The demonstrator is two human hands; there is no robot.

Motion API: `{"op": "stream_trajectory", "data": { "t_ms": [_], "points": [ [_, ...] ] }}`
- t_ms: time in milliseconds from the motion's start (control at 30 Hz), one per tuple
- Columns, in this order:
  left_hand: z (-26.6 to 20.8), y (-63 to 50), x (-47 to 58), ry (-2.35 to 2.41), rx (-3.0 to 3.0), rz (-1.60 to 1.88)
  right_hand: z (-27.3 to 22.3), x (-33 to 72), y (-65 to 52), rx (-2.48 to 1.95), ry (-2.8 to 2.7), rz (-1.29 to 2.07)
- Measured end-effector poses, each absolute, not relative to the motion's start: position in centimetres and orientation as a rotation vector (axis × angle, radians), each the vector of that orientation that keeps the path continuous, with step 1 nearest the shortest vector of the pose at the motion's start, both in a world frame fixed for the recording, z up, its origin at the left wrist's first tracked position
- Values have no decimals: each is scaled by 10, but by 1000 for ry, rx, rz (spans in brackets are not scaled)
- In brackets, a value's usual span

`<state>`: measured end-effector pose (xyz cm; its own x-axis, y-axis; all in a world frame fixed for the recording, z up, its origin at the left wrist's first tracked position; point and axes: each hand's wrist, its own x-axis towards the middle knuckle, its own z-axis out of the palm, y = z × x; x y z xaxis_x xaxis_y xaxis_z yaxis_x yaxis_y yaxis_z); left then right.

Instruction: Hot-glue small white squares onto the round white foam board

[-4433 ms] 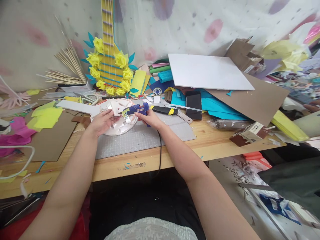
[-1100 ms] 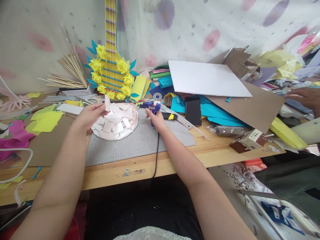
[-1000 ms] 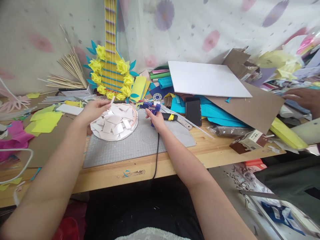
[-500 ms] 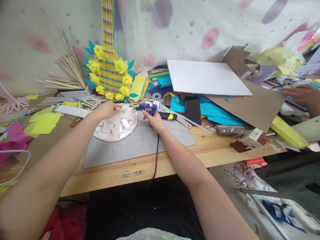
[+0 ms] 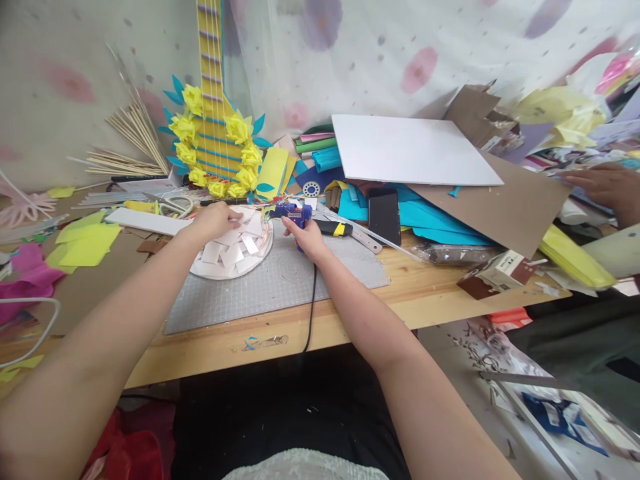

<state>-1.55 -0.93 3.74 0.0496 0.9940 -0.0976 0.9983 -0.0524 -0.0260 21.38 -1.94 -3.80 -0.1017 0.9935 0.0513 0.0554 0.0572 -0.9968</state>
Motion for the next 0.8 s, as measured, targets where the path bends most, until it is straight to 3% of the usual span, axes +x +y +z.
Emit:
{"op": "stream_trajectory", "data": {
  "t_ms": [267,533,667,800],
  "points": [
    [34,-13,-16,2144,2224,-47,-38,214,-20,-1190,-1329,1184],
    [42,-9,-29,2109,2046,438,-34,213,-22,-1225,-1317,1259],
    [60,-18,6,2174,2140,546,-34,210,-25,-1116,-1392,1403],
    [79,-30,69,1939,2347,553,-36,209,-27,-1099,-1464,1440]
  ]
}}
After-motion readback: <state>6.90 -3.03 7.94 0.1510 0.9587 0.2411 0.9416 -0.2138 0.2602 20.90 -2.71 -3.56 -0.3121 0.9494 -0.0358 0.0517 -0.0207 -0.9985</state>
